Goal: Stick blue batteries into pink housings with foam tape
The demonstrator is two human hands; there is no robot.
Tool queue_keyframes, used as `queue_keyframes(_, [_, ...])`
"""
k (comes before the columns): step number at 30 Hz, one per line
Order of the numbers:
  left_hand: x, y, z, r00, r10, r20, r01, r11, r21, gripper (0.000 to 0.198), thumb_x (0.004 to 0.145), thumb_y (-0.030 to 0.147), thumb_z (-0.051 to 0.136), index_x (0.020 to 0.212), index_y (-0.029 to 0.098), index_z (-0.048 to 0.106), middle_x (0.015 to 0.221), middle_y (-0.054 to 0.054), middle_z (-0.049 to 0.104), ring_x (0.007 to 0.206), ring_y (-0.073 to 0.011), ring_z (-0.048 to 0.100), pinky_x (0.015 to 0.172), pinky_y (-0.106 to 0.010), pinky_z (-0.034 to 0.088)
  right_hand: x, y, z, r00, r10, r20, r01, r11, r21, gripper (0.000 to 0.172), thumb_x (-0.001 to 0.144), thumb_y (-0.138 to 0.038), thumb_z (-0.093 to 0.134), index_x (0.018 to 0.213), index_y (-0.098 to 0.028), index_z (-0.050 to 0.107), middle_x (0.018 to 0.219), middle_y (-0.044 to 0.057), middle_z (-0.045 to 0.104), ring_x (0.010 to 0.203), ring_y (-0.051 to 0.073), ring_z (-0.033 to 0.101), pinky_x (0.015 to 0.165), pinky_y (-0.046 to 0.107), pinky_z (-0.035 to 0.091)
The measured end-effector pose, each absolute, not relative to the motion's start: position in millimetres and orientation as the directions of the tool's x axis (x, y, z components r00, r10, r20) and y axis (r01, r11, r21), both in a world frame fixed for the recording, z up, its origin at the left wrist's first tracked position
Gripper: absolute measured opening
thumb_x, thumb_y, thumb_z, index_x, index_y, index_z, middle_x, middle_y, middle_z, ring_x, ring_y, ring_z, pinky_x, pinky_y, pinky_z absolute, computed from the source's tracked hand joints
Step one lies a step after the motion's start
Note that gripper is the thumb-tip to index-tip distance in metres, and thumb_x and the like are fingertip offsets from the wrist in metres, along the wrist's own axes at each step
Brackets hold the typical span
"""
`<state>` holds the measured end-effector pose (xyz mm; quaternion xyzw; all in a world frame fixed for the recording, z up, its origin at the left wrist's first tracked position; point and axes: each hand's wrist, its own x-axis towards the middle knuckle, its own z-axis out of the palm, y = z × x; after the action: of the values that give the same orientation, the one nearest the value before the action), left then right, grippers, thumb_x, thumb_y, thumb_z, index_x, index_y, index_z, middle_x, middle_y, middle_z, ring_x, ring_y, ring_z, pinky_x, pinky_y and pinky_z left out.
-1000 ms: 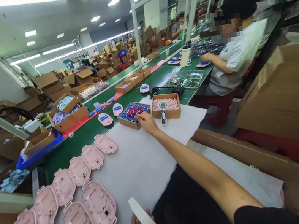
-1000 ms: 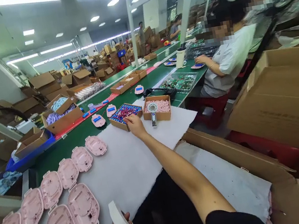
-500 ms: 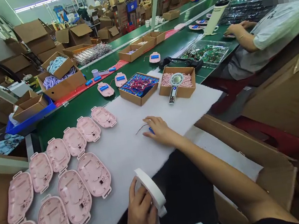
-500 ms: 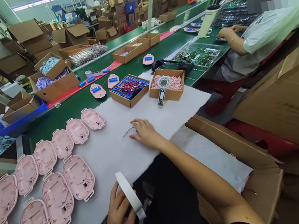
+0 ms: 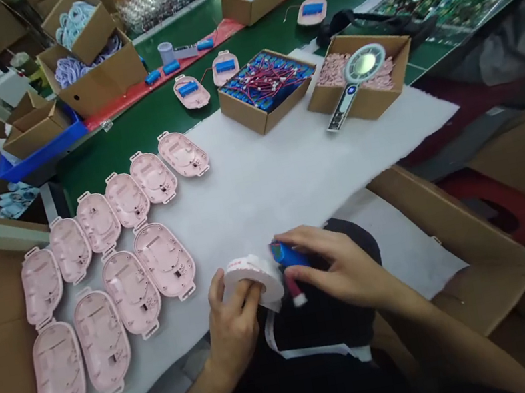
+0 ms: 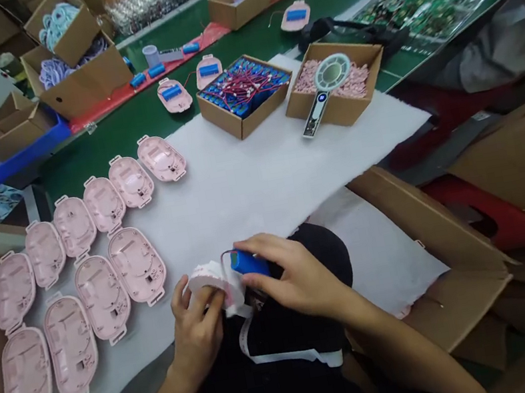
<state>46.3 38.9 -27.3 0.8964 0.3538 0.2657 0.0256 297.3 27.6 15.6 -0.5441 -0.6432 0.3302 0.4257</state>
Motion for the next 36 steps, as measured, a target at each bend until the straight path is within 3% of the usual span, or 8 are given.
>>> queue_keyframes(3, [44, 38, -31, 0.626, 0.649, 0.433, 0.625, -0.749, 0.219, 0.036, 0.094, 0.0, 0.063, 0.122, 0.019, 0.074, 0.114, -0.007, 0.077, 0.151, -0.0396, 0.034, 0.109, -0.048, 0.053, 289, 20, 18, -0.047, 0.979, 0.198, 0.428, 0.199, -0.882, 0.045, 0.096, -0.037, 0.077, 0.14, -0.036, 0.069, 0.128, 0.006, 0.075, 0.114, 0.03, 0.073, 0.099, 0.044, 0.064])
queue_keyframes(10, [47, 38, -21, 0.707, 0.612, 0.353, 0.599, -0.785, 0.159, 0.036, 0.098, -0.002, 0.053, 0.12, 0.018, 0.073, 0.111, -0.003, 0.077, 0.133, -0.0284, 0.059, 0.126, -0.047, 0.038, 292, 26, 10, -0.136, 0.989, 0.064, 0.377, 0.111, -0.92, 0.054, 0.093, -0.036, 0.08, 0.145, -0.035, 0.067, 0.141, 0.004, 0.07, 0.128, 0.033, 0.068, 0.112, 0.05, 0.058])
queue_keyframes(15, [48, 39, -16, 0.739, 0.567, 0.363, 0.562, -0.816, 0.131, 0.034, 0.101, 0.007, 0.059, 0.132, 0.018, 0.07, 0.12, -0.004, 0.077, 0.141, -0.0306, 0.054, 0.124, -0.046, 0.04, 270, 10, -17, 0.096, 0.991, -0.091, 0.035, -0.095, -0.995, 0.055, 0.094, -0.041, 0.079, 0.147, -0.031, 0.065, 0.142, 0.007, 0.069, 0.128, 0.032, 0.069, 0.111, 0.05, 0.059])
queue_keyframes(19, [55, 28, -21, 0.784, 0.509, 0.356, 0.463, -0.861, 0.212, 0.035, 0.103, 0.007, 0.054, 0.134, 0.013, 0.068, 0.121, -0.008, 0.077, 0.14, -0.0256, 0.056, 0.127, -0.043, 0.037, 271, 26, -18, 0.28, 0.96, -0.008, -0.165, 0.04, -0.985, 0.05, 0.096, -0.043, 0.079, 0.144, -0.034, 0.066, 0.132, 0.008, 0.074, 0.116, 0.03, 0.075, 0.108, 0.054, 0.06])
queue_keyframes(22, [59, 21, -25, 0.856, 0.311, 0.413, 0.2, -0.936, 0.291, 0.032, 0.104, 0.012, 0.057, 0.132, 0.021, 0.069, 0.118, -0.002, 0.078, 0.14, -0.0185, 0.057, 0.127, -0.038, 0.037, 313, 75, 13, 0.461, 0.816, 0.348, -0.061, 0.421, -0.905, 0.036, 0.092, -0.045, 0.083, 0.126, -0.036, 0.076, 0.126, 0.004, 0.075, 0.118, 0.027, 0.073, 0.111, 0.05, 0.057])
queue_keyframes(25, [58, 32, -27, 0.756, 0.438, 0.486, 0.278, -0.888, 0.366, 0.035, 0.1, 0.007, 0.055, 0.131, 0.017, 0.068, 0.113, -0.005, 0.079, 0.131, -0.0223, 0.064, 0.125, -0.043, 0.042, 351, 140, 43, 0.47, 0.721, 0.508, 0.057, 0.55, -0.833, 0.039, 0.082, -0.044, 0.092, 0.117, -0.034, 0.079, 0.127, 0.002, 0.074, 0.122, 0.024, 0.07, 0.118, 0.046, 0.051])
queue_keyframes(31, [54, 75, -33, 0.527, 0.628, 0.572, 0.437, -0.778, 0.451, 0.048, 0.089, -0.004, 0.049, 0.133, 0.01, 0.062, 0.114, -0.012, 0.078, 0.12, -0.0264, 0.069, 0.121, -0.056, 0.049, 322, 265, 33, 0.013, 0.93, 0.367, 0.27, 0.35, -0.897, 0.057, 0.081, -0.041, 0.088, 0.132, -0.023, 0.07, 0.126, 0.008, 0.076, 0.117, 0.027, 0.072, 0.106, 0.049, 0.058])
queue_keyframes(36, [62, 82, -57, 0.536, 0.648, 0.541, 0.339, -0.752, 0.565, 0.049, 0.086, 0.003, 0.05, 0.135, 0.006, 0.058, 0.114, -0.015, 0.076, 0.123, -0.0281, 0.068, 0.122, -0.058, 0.045, 273, 362, 27, -0.281, 0.933, 0.225, 0.744, 0.36, -0.563, 0.046, 0.09, -0.022, 0.072, 0.136, -0.022, 0.07, 0.127, 0.009, 0.076, 0.117, 0.032, 0.072, 0.105, 0.046, 0.056])
